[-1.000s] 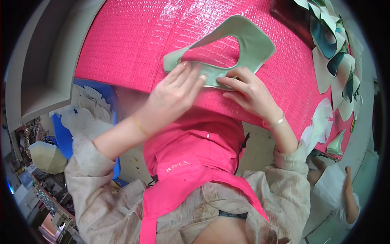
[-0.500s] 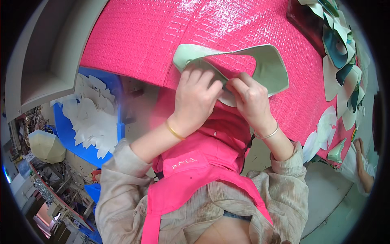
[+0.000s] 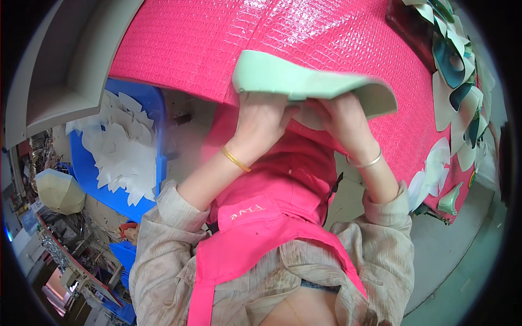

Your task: Checking and assembling shoe components by hand on a workstation.

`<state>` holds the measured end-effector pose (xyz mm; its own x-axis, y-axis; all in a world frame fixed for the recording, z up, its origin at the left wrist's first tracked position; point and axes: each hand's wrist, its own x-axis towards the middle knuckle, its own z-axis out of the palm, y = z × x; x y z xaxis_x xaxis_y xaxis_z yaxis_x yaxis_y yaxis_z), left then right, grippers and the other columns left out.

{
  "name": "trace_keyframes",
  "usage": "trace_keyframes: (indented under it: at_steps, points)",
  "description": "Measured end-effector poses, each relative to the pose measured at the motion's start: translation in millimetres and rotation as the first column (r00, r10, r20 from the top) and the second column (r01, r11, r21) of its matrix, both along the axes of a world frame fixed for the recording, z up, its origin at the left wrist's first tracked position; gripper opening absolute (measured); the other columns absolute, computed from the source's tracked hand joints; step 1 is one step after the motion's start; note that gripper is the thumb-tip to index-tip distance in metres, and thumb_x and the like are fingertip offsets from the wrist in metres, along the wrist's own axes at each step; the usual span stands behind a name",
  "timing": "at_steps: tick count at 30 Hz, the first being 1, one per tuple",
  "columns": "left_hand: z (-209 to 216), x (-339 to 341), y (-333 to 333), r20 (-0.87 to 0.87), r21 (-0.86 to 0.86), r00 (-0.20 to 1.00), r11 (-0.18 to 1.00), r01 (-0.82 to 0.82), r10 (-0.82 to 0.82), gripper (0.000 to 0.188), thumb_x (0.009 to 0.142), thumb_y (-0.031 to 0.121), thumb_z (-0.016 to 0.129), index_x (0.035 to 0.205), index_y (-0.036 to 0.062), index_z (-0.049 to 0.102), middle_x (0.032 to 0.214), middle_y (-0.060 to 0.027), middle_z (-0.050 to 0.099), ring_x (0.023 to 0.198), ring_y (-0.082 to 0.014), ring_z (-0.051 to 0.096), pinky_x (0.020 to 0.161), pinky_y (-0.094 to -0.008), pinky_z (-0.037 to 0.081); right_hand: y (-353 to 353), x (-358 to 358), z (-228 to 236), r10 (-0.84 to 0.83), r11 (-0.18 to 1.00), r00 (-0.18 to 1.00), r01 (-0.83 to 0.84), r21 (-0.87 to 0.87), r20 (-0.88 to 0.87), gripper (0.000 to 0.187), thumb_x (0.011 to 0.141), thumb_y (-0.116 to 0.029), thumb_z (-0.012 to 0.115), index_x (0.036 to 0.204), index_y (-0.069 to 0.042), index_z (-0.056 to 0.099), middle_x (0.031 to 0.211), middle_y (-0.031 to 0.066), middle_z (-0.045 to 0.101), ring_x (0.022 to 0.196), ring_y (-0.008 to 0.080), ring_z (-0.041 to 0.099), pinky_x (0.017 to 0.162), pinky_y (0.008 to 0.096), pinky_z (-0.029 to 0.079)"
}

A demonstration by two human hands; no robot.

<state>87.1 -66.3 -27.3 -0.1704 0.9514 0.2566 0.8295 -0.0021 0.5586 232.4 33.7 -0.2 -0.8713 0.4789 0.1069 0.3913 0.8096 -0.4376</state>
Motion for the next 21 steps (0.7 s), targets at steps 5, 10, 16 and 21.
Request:
trace_keyframes:
  at_steps: [5, 10, 16, 21]
  points:
    - [4, -3, -1, -0.099, 0.053, 0.995, 0.999, 0.0, 0.005, 0.032, 0.069, 0.016, 0.066, 0.097, 0.0051, 0.054, 0.081, -0.0114, 0.056, 0.082, -0.028, 0.054, 0.071, -0.0408, 0.038, 0, -5, 5, -0.166, 0.985, 0.969, 0.153, -0.083, -0.184, 0.016, 0.068, -0.002, 0.058, 0.083, -0.002, 0.06, 0.086, 0.0156, 0.06, 0.077, 0.0312, 0.058, 0.065, 0.0374, 0.047]
    - [-9, -43, -6, -0.253, 0.262, 0.884, 0.852, 0.453, -0.392, 0.023, 0.07, 0.008, 0.059, 0.092, 0.0025, 0.06, 0.095, -0.0094, 0.06, 0.092, -0.0222, 0.056, 0.079, -0.0329, 0.044, -7, 24, -6, -0.002, 1.0, 0.994, 0.005, 0.025, -0.113, 0.033, 0.072, -0.002, 0.055, 0.105, -0.005, 0.057, 0.113, 0.0088, 0.054, 0.103, 0.0265, 0.051, 0.085, 0.0375, 0.041]
    - [-2, -73, -1, -0.424, 0.134, 0.705, 0.73, 0.67, -0.569, 0.02, 0.07, 0.01, 0.055, 0.089, 0.0038, 0.059, 0.096, -0.0071, 0.06, 0.091, -0.0203, 0.058, 0.083, -0.0306, 0.046, -15, 54, 0, 0.086, 0.994, 0.975, -0.098, 0.05, 0.204, 0.046, 0.081, -0.017, 0.051, 0.126, -0.009, 0.043, 0.131, 0.0077, 0.041, 0.121, 0.0251, 0.038, 0.099, 0.0404, 0.032]
    - [4, -74, 7, -0.471, 0.113, 0.643, 0.681, 0.724, -0.604, 0.019, 0.07, 0.011, 0.056, 0.088, 0.0046, 0.058, 0.093, -0.0068, 0.06, 0.087, -0.0199, 0.059, 0.082, -0.0294, 0.047, -20, 45, 4, 0.072, 0.994, 0.976, -0.088, 0.069, 0.206, 0.061, 0.076, -0.035, 0.057, 0.128, -0.009, 0.041, 0.132, 0.0106, 0.039, 0.121, 0.0278, 0.038, 0.1, 0.041, 0.03]
